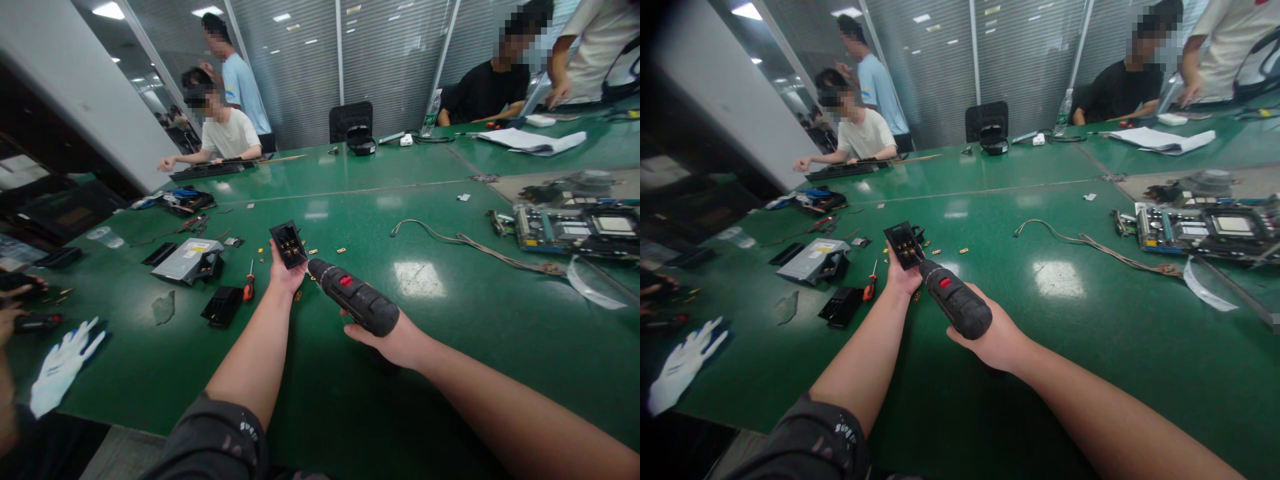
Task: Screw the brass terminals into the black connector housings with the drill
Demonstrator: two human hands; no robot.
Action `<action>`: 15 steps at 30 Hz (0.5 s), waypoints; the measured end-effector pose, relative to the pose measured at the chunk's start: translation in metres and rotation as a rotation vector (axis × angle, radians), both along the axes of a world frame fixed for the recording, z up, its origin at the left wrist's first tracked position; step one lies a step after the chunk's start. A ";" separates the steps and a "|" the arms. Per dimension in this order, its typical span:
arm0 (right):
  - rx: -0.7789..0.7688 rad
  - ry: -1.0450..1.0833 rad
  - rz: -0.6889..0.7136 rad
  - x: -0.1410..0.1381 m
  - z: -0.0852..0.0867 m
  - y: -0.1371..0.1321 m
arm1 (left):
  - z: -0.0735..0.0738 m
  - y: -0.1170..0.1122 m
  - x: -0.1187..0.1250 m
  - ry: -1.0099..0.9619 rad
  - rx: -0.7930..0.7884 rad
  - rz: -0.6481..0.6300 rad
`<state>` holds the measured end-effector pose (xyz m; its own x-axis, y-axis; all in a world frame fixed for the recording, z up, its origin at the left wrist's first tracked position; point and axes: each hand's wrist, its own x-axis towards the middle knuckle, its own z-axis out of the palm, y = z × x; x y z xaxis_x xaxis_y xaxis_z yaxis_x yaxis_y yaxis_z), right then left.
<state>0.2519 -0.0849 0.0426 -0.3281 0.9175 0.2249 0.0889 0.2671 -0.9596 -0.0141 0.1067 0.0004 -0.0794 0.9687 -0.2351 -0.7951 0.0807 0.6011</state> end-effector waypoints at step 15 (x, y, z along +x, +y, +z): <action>0.016 -0.012 -0.011 0.000 0.002 0.000 | -0.006 0.003 -0.003 0.002 0.030 -0.027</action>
